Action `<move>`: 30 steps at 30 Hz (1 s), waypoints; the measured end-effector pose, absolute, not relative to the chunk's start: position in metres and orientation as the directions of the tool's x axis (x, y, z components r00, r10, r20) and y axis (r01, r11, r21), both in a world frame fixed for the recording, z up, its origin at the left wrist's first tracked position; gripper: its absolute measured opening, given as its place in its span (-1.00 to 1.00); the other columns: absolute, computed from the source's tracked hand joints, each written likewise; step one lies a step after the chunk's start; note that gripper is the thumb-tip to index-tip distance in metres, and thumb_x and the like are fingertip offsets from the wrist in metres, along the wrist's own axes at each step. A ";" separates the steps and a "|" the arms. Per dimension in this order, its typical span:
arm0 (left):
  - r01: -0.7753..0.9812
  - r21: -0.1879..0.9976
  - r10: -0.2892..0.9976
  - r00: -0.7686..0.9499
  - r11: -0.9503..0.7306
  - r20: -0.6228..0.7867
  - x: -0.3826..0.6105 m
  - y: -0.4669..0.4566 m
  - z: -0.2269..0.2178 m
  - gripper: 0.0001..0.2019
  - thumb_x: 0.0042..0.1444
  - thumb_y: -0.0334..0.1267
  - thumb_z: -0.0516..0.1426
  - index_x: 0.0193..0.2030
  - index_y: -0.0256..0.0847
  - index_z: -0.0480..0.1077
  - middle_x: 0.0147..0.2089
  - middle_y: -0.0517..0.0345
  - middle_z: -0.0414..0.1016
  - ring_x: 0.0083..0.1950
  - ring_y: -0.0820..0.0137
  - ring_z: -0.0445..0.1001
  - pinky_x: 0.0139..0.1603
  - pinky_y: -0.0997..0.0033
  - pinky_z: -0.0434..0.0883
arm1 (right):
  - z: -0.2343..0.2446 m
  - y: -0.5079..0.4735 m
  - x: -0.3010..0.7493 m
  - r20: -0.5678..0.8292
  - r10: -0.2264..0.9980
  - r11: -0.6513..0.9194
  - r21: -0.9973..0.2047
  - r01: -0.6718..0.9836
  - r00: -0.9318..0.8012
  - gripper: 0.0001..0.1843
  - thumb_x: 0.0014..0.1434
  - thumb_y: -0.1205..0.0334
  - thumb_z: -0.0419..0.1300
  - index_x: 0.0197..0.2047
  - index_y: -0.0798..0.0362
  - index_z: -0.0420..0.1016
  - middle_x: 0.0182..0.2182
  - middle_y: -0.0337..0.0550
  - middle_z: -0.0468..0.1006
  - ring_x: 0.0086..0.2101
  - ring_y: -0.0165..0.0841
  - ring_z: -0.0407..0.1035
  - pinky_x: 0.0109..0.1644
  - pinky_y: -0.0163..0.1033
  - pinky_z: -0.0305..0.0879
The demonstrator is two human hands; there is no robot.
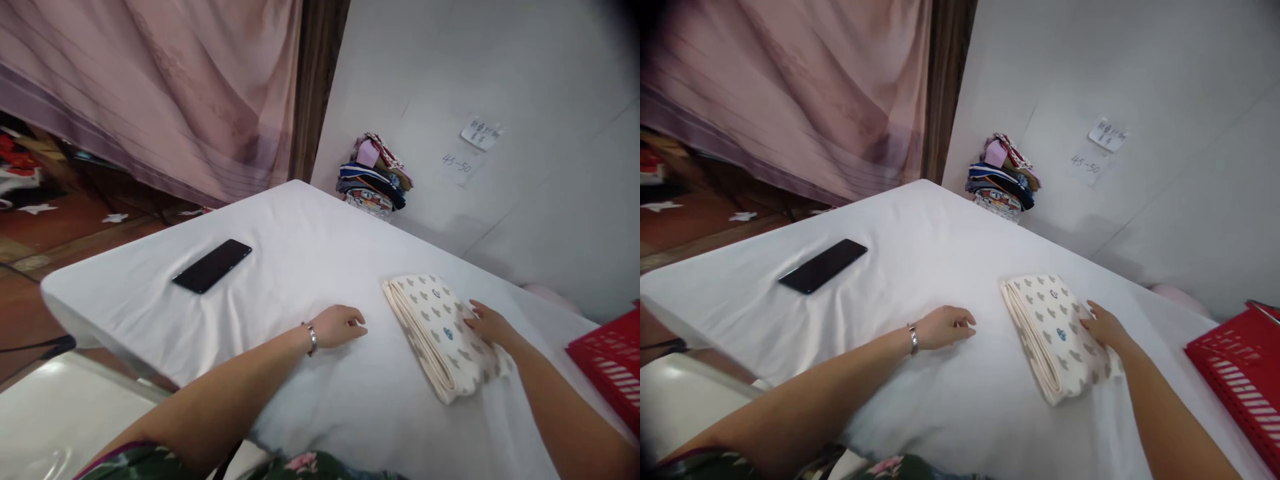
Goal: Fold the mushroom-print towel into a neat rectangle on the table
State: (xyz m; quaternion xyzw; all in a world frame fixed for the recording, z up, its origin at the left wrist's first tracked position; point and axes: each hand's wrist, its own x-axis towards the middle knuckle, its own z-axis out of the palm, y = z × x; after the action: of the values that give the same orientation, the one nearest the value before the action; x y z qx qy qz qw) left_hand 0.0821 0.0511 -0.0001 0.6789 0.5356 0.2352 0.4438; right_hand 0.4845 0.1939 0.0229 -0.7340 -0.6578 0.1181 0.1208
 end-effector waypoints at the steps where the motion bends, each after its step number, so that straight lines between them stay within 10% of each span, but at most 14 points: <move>1: 0.515 0.857 0.943 0.300 -0.033 -0.144 0.081 0.052 -0.001 -0.72 0.00 -0.07 0.08 -0.20 -0.11 0.44 -0.27 0.22 0.51 -0.39 0.47 0.44 -0.31 0.50 0.34 | 0.021 0.192 0.475 0.005 0.998 -0.061 -0.290 0.955 0.066 -0.33 -0.08 0.19 0.19 0.13 0.21 0.27 0.02 0.15 0.38 0.04 -0.02 0.24 0.09 -0.02 0.16; 9: 0.600 0.798 0.958 0.255 -0.048 -0.134 0.087 0.070 0.015 -0.76 0.00 -0.12 0.08 -0.22 -0.10 0.45 -0.25 0.20 0.52 -0.30 0.40 0.45 -0.27 0.48 0.34 | -0.001 0.180 0.406 0.117 0.942 0.333 -0.198 0.922 -0.315 -0.39 0.15 -0.09 -0.07 0.17 0.08 0.22 0.24 -0.03 0.07 0.23 -0.21 -0.11 0.23 -0.04 -0.07; 30: 0.532 0.831 0.977 0.031 0.164 -0.213 0.174 0.173 -0.010 -0.73 -0.05 -0.11 0.07 -0.22 -0.07 0.46 -0.24 0.16 0.51 -0.39 0.39 0.44 -0.49 0.52 0.33 | -0.025 0.180 0.407 0.097 0.927 0.370 -0.093 0.924 -0.361 -0.44 0.24 -0.05 -0.17 0.25 -0.04 0.07 0.26 -0.10 0.00 0.24 -0.22 -0.19 0.23 0.09 -0.20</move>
State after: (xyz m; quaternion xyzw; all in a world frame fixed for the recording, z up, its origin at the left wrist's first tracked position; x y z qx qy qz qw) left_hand 0.1737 0.1729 -0.0102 0.5875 0.6417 0.2695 0.4128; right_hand 0.4069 0.1804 -0.0247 -0.5612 -0.8249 0.0113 0.0665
